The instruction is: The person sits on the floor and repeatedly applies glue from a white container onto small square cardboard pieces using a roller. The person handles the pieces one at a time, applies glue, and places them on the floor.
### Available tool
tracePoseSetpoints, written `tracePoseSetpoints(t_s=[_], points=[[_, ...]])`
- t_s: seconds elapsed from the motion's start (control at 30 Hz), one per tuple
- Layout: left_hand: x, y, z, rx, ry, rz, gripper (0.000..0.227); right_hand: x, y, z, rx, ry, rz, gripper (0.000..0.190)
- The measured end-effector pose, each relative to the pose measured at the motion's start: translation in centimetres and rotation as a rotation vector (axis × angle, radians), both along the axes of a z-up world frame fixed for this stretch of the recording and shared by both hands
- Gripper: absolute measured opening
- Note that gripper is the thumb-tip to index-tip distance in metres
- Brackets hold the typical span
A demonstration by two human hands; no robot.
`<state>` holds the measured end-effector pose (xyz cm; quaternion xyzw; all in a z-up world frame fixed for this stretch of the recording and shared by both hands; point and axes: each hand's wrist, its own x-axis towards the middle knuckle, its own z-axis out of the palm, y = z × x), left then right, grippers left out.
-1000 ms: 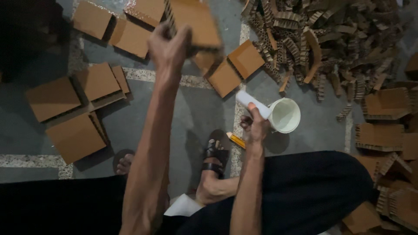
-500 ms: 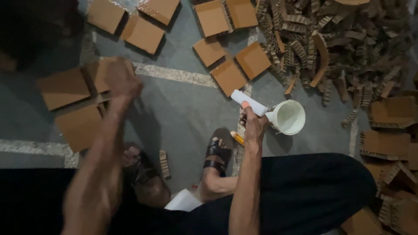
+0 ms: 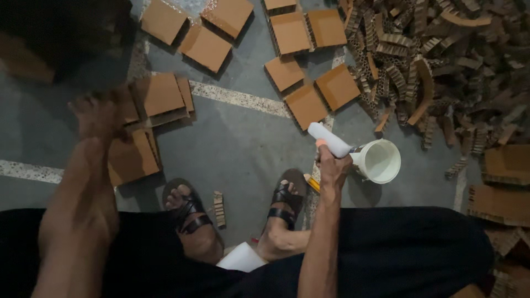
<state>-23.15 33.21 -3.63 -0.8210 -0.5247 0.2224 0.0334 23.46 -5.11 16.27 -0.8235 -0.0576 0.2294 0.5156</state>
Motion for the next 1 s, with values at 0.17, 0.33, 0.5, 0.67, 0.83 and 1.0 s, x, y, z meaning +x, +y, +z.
tracePoseSetpoints(t_s=[0.17,0.33,0.5,0.67,0.83,1.0], points=[[-0.9,1.8,-0.6,-0.013,-0.16,-0.06,0.076,-0.4,0.2,0.4,-0.092,-0.05,0.005,0.029],[0.4,1.3,1.0,-0.125,-0.069,-0.024,0.092,-0.4,-0.6,0.6,-0.043,-0.134,0.055,0.03],[2.6,-1.5,4.3,-0.109,-0.05,-0.064,0.086,1.1,-2.4,-0.7,-0.022,-0.147,-0.032,0.028],[7.9,-3.7,9.4,-0.172,-0.292,0.01,0.08,3.9,-3.9,-1.1,0.075,-0.461,-0.14,0.056],[16.0,-7.9,15.8,-0.408,-0.644,0.21,0.074,7.6,-7.1,0.0,0.144,-0.506,-0.333,0.082],[20.9,-16.5,19.9,-0.708,-0.903,0.574,0.068,12.6,-10.5,-2.0,-0.309,-0.76,-0.427,0.054]])
